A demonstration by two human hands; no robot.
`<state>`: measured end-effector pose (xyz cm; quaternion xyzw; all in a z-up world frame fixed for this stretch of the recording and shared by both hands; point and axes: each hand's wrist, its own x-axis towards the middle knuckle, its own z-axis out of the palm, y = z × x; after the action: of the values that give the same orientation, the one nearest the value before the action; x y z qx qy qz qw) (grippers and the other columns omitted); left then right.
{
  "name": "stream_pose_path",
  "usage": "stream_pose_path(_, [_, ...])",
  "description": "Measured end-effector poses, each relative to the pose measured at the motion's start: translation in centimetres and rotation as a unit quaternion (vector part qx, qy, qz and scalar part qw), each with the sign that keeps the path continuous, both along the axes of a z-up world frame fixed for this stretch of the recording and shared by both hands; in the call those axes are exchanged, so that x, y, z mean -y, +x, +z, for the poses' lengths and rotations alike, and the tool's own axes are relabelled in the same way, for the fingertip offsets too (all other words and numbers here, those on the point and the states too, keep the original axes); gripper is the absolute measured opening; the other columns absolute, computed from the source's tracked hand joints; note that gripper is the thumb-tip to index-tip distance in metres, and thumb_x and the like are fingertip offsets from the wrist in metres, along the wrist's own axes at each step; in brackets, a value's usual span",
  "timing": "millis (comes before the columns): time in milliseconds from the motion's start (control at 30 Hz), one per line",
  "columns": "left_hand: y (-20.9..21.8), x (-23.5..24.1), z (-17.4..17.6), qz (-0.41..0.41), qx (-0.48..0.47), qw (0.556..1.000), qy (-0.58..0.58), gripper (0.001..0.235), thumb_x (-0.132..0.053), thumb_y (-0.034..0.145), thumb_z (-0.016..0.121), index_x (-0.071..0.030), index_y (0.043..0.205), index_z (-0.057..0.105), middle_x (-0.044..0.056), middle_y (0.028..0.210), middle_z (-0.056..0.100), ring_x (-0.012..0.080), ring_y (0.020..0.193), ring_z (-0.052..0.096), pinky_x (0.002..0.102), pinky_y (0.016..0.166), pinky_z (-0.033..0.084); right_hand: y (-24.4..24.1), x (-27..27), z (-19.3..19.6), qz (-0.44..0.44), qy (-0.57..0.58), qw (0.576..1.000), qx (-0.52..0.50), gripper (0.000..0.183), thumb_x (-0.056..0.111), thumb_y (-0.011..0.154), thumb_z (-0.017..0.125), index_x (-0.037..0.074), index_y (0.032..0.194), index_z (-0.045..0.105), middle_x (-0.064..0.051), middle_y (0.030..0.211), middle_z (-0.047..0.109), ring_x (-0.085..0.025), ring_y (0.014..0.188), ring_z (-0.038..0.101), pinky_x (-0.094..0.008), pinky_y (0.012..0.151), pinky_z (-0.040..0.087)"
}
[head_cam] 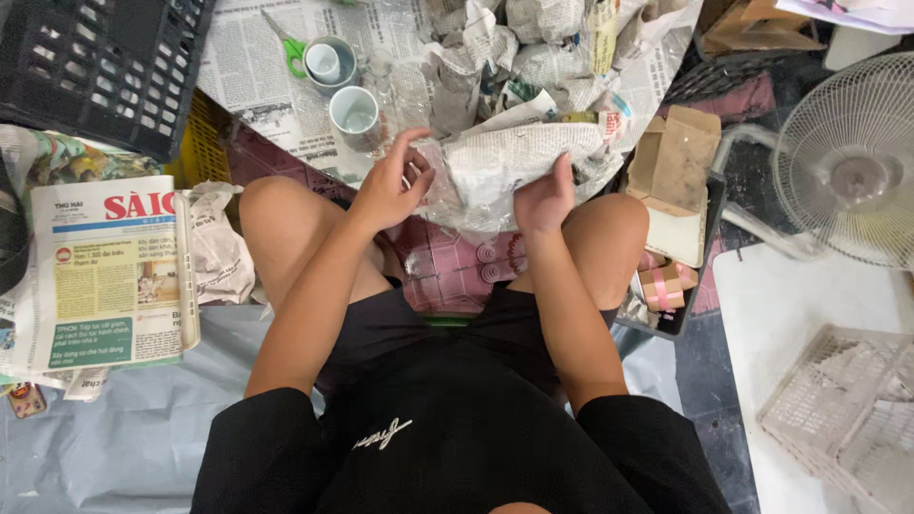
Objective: The person sits cross-legged on the floor and wraps small cylindrical objects with newspaper. They pick up a newspaper sheet, fold it around the object, and place the wrapped item into a black plastic basket. This process is repeated for several objects.
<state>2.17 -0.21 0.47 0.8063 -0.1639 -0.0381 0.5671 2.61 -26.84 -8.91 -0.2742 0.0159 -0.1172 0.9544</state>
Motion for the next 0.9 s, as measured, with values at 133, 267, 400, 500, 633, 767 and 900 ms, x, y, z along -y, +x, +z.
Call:
stream_pose_path(133, [0.1,0.0,-0.6,-0.057,0.003,0.993,0.100,0.038,-0.014,0.095,0.067,-0.013,0.132,0.059,0.007,0.087,0.072,0.0197,0.073,0.071,0.035,0.065,0.055,-0.6,-0.1,1.3,0.045,0.027,0.998,-0.042,0.057,0.042,0.107,0.050,-0.001,0.143,0.053,-0.016,0.137,0.063,-0.032,0.127,0.060,-0.045,0.113,0.045])
stream_pose_path(267, [0.0,0.1,-1.3,-0.087,0.014,0.983,0.161,0.036,-0.019,0.095,0.067,-0.014,0.131,0.062,0.008,0.088,0.073,0.0237,0.074,0.071,0.040,0.068,0.054,-0.9,-0.5,2.5,0.186,0.076,0.979,-0.024,0.059,0.048,0.109,0.045,0.002,0.145,0.053,-0.017,0.131,0.066,-0.031,0.113,0.068,-0.046,0.103,0.055])
stream_pose_path(400, [-0.2,-0.2,-1.2,-0.094,0.046,0.975,0.195,0.040,-0.021,0.094,0.068,-0.013,0.133,0.062,0.010,0.087,0.073,0.0281,0.076,0.070,0.042,0.069,0.054,-1.3,-1.0,3.0,0.186,0.140,0.972,-0.026,0.073,0.059,0.102,0.044,-0.002,0.143,0.054,-0.020,0.129,0.067,-0.030,0.107,0.071,-0.042,0.095,0.058])
stream_pose_path(500, [-0.4,-0.4,-0.8,-0.096,0.056,0.973,0.200,0.040,-0.020,0.095,0.068,-0.013,0.133,0.062,0.010,0.086,0.073,0.0283,0.078,0.070,0.041,0.069,0.054,-1.4,-0.7,2.6,0.150,0.117,0.981,-0.033,0.082,0.066,0.097,0.047,-0.003,0.139,0.055,-0.019,0.123,0.069,-0.030,0.106,0.071,-0.042,0.095,0.058])
stream_pose_path(633, [-0.6,0.1,-0.2,-0.097,0.015,0.988,0.120,0.033,-0.023,0.097,0.067,-0.012,0.128,0.063,0.009,0.084,0.072,0.0228,0.070,0.070,0.037,0.065,0.053,-1.0,-0.3,2.1,0.125,0.065,0.989,-0.048,0.067,0.055,0.103,0.053,-0.002,0.138,0.056,-0.017,0.121,0.070,-0.030,0.107,0.070,-0.043,0.098,0.057])
stream_pose_path(767, [-1.0,1.4,-0.8,-0.130,-0.040,0.986,0.099,0.023,-0.023,0.100,0.064,-0.012,0.120,0.066,0.009,0.075,0.070,0.0220,0.064,0.067,0.037,0.062,0.050,-1.3,-0.6,3.1,0.100,0.059,0.991,-0.070,0.058,0.043,0.100,0.056,-0.001,0.138,0.058,-0.017,0.121,0.071,-0.029,0.107,0.070,-0.042,0.098,0.057])
stream_pose_path(900, [-1.2,2.6,-2.1,-0.177,0.001,0.979,0.105,0.026,-0.021,0.094,0.068,-0.012,0.119,0.067,0.009,0.074,0.070,0.0228,0.063,0.066,0.037,0.062,0.050,-1.0,-0.3,4.8,0.112,0.125,0.986,-0.024,0.058,0.041,0.091,0.055,0.002,0.134,0.060,-0.014,0.122,0.072,-0.028,0.106,0.071,-0.041,0.096,0.057])
